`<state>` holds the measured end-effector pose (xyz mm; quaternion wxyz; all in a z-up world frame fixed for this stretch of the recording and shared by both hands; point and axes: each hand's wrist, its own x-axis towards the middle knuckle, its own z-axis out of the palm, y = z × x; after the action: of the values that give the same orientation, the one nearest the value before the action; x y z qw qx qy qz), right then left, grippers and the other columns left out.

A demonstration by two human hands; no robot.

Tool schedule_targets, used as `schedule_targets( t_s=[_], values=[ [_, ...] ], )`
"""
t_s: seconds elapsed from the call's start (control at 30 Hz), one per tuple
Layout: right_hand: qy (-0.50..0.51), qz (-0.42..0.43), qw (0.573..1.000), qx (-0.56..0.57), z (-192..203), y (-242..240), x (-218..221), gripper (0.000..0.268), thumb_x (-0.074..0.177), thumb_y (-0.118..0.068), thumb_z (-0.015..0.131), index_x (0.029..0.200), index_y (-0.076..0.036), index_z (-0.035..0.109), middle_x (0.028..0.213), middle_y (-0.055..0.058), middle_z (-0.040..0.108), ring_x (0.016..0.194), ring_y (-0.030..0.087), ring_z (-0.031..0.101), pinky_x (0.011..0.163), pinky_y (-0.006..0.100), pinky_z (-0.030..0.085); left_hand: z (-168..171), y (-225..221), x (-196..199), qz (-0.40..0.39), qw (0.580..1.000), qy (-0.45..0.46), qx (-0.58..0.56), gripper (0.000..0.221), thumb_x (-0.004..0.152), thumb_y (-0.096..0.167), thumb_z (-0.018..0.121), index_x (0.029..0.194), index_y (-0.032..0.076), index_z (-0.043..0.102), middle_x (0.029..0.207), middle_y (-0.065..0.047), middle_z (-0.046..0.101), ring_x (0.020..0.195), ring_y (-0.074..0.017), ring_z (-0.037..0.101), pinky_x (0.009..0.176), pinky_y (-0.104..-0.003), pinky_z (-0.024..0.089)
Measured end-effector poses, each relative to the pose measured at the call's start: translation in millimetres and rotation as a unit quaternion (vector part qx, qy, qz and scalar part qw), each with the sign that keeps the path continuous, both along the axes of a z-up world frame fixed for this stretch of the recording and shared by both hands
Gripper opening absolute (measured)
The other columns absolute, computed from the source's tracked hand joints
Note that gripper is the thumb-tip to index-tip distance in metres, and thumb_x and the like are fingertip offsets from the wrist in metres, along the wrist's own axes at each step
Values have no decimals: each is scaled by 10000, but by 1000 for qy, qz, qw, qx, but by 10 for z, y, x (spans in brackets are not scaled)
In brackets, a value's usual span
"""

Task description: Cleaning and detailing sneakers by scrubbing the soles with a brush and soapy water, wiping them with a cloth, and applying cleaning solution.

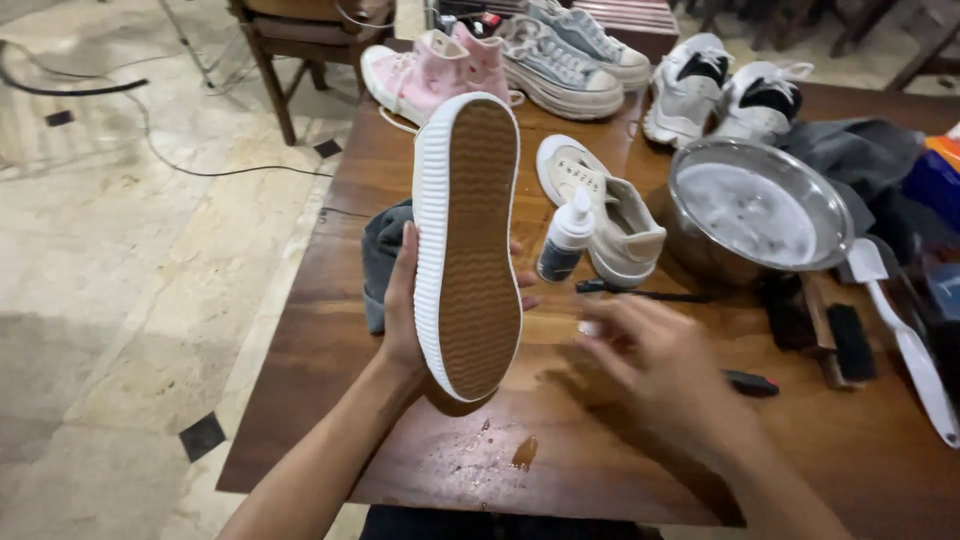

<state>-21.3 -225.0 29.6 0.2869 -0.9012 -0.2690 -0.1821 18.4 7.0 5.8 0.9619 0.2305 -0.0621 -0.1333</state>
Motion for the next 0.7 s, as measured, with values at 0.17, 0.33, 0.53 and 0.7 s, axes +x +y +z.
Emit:
schedule_targets(
  t_s=[0.17,0.33,0.53,0.7],
  values=[
    [138,-258,952,-90,-325,-966,-178,416,793,-430,795,1043,-109,709,1012,66,713,932,223,676,868,347,538,-73,-107,-87,-108,993,-48,-18,808,982,599,434,1291,-136,562,1129,-317,655,936,-402,685,920,-585,556],
    [82,-169,961,-203,-787,-1544,-166,329,900,-377,671,1180,-205,689,1155,16,684,1048,275,605,939,408,439,-169,-229,-104,-182,982,-19,-48,808,981,568,481,1417,-113,491,1254,-300,623,996,-362,668,918,-566,557],
    [65,-210,976,4,-82,-1391,-72,269,1002,-127,592,1251,-32,625,1173,144,689,1059,277,640,932,382,459,-183,-219,-114,-143,989,-28,-23,785,1000,515,461,1405,-157,474,1271,-352,614,1024,-428,663,957,-552,531],
    [32,-363,927,-85,330,-1503,475,393,1064,-288,667,1365,-37,642,1093,257,715,761,433,651,671,528,450,-161,-199,-101,-109,994,-1,-1,834,948,603,470,1353,-125,529,1219,-313,628,960,-381,671,988,-629,518]
  ],
)
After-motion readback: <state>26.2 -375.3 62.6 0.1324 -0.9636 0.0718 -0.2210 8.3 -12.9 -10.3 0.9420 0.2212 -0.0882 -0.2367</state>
